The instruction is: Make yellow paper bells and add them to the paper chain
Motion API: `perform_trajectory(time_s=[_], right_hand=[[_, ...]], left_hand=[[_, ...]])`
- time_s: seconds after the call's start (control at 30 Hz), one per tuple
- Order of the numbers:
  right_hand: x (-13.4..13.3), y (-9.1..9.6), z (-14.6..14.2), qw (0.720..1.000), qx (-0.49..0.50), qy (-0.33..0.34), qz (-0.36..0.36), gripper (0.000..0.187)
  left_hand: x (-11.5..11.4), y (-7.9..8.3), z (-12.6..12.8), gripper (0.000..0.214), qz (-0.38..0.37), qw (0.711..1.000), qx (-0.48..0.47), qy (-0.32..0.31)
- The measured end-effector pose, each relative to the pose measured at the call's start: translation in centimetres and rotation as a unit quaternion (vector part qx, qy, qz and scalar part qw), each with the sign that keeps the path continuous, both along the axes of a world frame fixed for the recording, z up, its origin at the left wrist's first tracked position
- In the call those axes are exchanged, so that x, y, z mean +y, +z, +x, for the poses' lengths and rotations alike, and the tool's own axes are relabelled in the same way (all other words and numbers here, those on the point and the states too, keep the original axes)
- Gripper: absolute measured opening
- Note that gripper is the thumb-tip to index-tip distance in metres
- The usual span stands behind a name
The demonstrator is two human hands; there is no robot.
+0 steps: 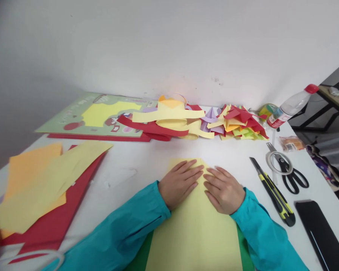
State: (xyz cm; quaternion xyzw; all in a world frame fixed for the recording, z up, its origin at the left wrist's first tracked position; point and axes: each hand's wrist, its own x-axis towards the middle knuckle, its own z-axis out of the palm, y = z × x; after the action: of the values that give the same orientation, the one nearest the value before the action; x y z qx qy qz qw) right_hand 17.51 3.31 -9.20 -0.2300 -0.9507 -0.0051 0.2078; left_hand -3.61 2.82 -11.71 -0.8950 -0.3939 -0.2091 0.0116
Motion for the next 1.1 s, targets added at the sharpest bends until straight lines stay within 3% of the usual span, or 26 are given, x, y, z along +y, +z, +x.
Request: perform_trajectory(time_s=[0.47, 0.8, 1.1], right_hand=[[-0.2, 0.2, -0.8, 1.0, 0.005, 0.014, 0.017, 0.017], [-0.3, 0.3, -0.9, 1.0, 0.01, 0.015, 0.02, 0.018], [-0.3, 0.3, -1.0, 1.0, 0.012, 0.013, 0.02, 0.018]], left_hand=[[0.0, -1.2, 0.1, 0.029, 0.03, 0.999, -0.034, 0.004], [0.0, 0.2, 0.2, 0.041, -0.032, 0.998, 0.035, 0.035], [0.1, 0.0, 0.3, 0.04, -0.03, 0.998, 0.038, 0.04]])
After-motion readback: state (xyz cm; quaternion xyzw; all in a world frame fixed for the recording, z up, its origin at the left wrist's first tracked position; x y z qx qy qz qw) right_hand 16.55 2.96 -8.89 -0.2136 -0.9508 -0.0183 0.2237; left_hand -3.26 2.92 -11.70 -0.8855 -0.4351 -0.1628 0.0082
